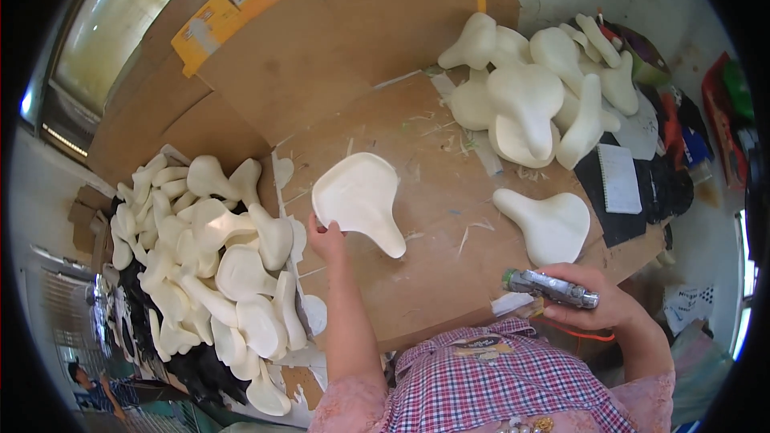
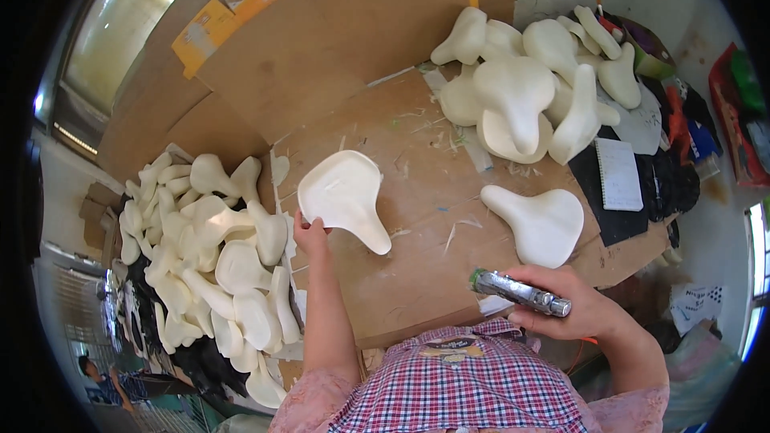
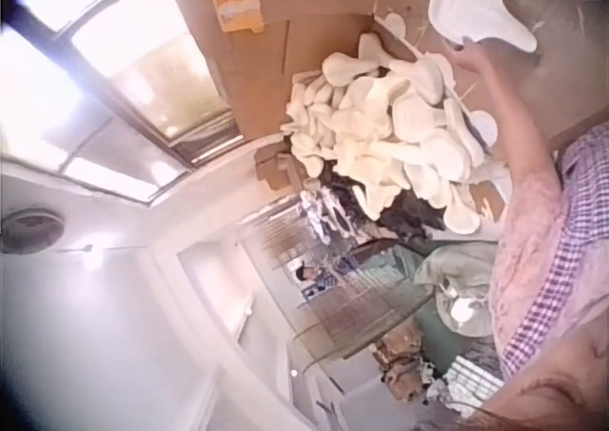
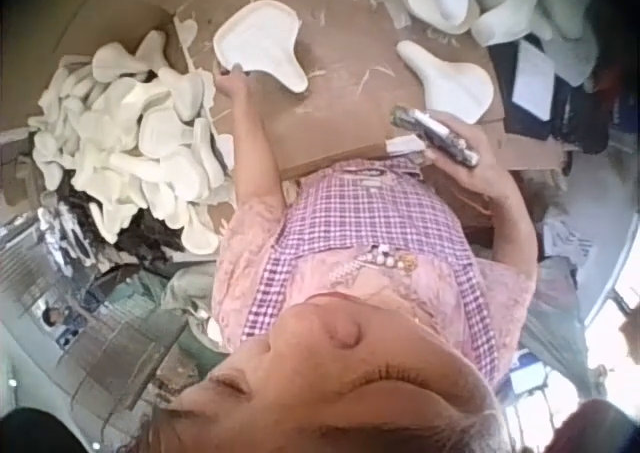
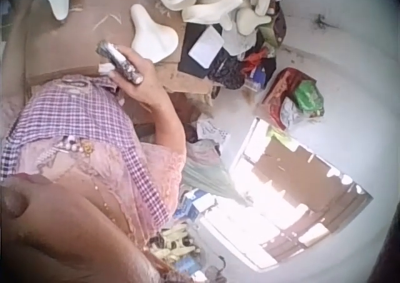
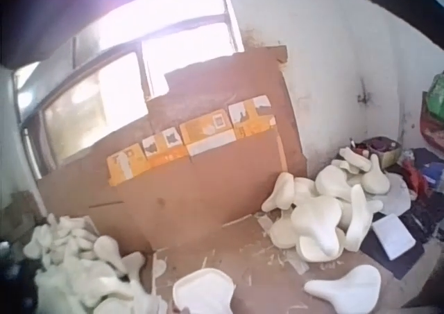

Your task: The recorder is using a spray gun to apply adhesive to foam bicycle seat pads and then organizing them on a workbench in a factory setting.

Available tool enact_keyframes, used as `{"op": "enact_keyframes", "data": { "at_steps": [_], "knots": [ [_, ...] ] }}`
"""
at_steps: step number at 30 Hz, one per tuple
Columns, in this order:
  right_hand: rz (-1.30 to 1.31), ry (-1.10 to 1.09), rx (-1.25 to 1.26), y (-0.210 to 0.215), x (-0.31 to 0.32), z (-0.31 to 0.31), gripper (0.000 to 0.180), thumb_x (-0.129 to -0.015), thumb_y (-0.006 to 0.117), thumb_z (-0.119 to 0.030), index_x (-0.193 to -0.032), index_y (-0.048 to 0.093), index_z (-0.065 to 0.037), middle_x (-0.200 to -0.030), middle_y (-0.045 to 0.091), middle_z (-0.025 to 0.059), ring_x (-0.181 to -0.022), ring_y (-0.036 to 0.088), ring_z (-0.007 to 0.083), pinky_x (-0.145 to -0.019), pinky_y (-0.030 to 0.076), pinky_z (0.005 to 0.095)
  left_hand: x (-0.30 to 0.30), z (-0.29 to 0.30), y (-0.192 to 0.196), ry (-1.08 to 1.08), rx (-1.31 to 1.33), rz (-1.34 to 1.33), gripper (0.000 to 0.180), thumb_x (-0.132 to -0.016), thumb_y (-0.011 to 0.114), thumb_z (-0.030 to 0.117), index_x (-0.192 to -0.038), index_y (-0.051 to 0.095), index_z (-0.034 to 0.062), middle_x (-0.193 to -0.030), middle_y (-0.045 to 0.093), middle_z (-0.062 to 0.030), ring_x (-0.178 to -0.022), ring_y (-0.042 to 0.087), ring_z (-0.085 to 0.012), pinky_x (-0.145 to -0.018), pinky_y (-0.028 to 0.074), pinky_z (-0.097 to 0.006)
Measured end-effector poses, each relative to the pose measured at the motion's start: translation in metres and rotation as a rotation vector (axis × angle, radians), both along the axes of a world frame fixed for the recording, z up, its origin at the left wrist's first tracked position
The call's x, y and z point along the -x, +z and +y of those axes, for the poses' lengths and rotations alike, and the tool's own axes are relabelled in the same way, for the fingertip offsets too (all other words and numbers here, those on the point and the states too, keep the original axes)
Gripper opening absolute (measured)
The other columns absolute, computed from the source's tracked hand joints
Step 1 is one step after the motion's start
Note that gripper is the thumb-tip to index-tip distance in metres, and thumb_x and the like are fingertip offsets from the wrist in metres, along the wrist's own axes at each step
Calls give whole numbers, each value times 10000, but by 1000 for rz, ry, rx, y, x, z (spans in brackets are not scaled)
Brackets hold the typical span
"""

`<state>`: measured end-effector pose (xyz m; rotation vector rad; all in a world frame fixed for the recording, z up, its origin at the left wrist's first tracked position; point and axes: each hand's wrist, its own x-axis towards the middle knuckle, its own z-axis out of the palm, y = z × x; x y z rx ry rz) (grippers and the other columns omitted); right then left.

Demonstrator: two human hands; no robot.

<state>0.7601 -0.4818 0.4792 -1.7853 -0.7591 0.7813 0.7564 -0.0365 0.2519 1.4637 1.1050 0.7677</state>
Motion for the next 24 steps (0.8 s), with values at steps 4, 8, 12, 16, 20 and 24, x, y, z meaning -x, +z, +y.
{"op": "enact_keyframes", "data": {
  "at_steps": [4, 8, 12, 16, 20, 24],
  "knots": [
    [21, -152, -161, 11, 0, 8, 513, -788, 714, -64, -1258, 517, -6, -960, 644, 73, -832, 615, 126, -745, 494, 276, 20, 4, -20, 52, 13, 42, 615, -739, 564, -76, -1336, 469, 34, -858, 520, -58, -670, 576, -163, -509, 554, -297],
    [50, -186, -196, 9, -7, -6, 510, -794, 701, -57, -1262, 504, 0, -967, 643, 70, -853, 623, 123, -765, 497, 276, 34, 23, -24, 220, 200, -45, 607, -704, 560, -93, -1297, 513, 29, -844, 540, -59, -629, 562, -167, -468, 525, -304],
    [33, -270, -208, -5, -8, -31, 525, -813, 698, -77, -1285, 482, -4, -972, 642, 71, -867, 620, 128, -770, 500, 279, 86, 125, -1, 449, 265, -782, 375, -884, 484, 96, -1241, 411, 9, -1140, 542, -151, -932, 578, -304, -758, 558, -395],
    [132, -474, -249, -19, -6, -56, 523, -821, 701, -87, -1291, 484, -6, -973, 641, 62, -889, 612, 124, -787, 499, 278, -23, -9, 32, 8, -2, -499, 494, -861, 571, 113, -1324, 418, 37, -1275, 516, -142, -1145, 499, -323, -1022, 402, -409],
    [140, -572, -237, -33, 2, -79, 518, -822, 703, -96, -1286, 490, -8, -958, 641, 44, -897, 606, 109, -812, 493, 267, -85, -207, -6, -1065, -658, 147, 649, -721, 655, 110, -1341, 467, 71, -1366, 476, -166, -1279, 415, -347, -1075, 329, -412],
    [99, -605, -193, -34, 12, -96, 531, -807, 717, -104, -1279, 493, -9, -949, 651, 43, -888, 619, 111, -809, 499, 270, -100, -299, -11, -1387, -1395, -19, 670, -728, 595, 71, -1371, 422, 142, -1288, 511, -159, -1222, 444, -350, -1096, 274, -477]
  ]
}}
